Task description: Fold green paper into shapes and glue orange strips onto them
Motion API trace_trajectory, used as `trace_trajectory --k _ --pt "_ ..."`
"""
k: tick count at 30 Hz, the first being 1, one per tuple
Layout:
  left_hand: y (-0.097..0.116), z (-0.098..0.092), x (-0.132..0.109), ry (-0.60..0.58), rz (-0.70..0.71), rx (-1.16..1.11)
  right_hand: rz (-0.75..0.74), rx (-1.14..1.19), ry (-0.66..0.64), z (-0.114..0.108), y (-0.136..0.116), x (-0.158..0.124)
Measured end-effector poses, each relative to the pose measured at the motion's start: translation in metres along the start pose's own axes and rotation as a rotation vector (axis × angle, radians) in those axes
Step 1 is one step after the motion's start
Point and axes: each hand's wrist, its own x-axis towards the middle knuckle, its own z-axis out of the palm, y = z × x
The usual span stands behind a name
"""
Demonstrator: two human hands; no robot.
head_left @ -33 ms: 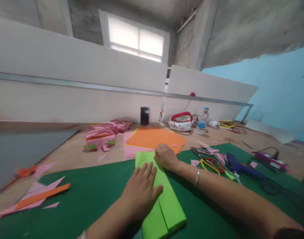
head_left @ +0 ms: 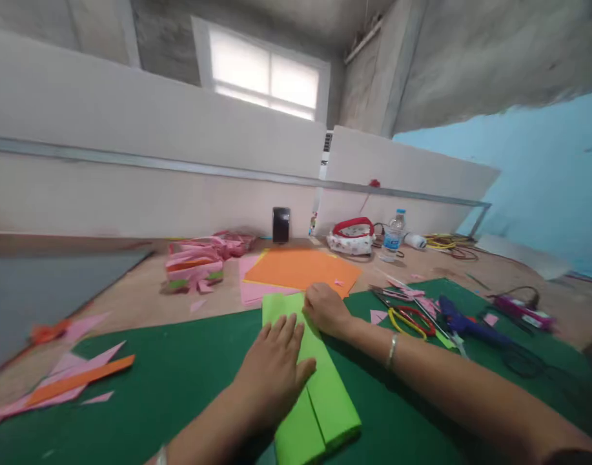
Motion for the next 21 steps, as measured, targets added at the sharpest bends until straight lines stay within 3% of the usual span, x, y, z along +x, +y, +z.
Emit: trace_trajectory --k 9,12,14,16,19,21 --pt "-0.002 0.005 0.004 0.039 0.005 -0.074 -0.103 0.137 -0.045 -0.035 -0.015 -0.131" --pt "-0.003 0.007 0.004 0.073 0.004 -0.112 -0.24 0.378 -0.038 -0.047 -0.017 -0.159" --pt "-0.002 0.009 0.004 0.104 0.024 -0.151 -0.35 0.552 -0.115 -0.063 -0.017 -0.159" --pt "0.001 0.01 0.005 0.138 0.083 -0.205 -0.373 0.6 -0.167 -0.083 -0.019 -0.141" --pt "0.008 0.01 0.004 0.172 0.224 -0.316 -0.357 0.455 -0.151 -0.101 -0.024 -0.091" --pt "0.011 0.008 0.0 0.191 0.308 -0.4 -0.349 0.331 -0.204 -0.095 -0.029 -0.053"
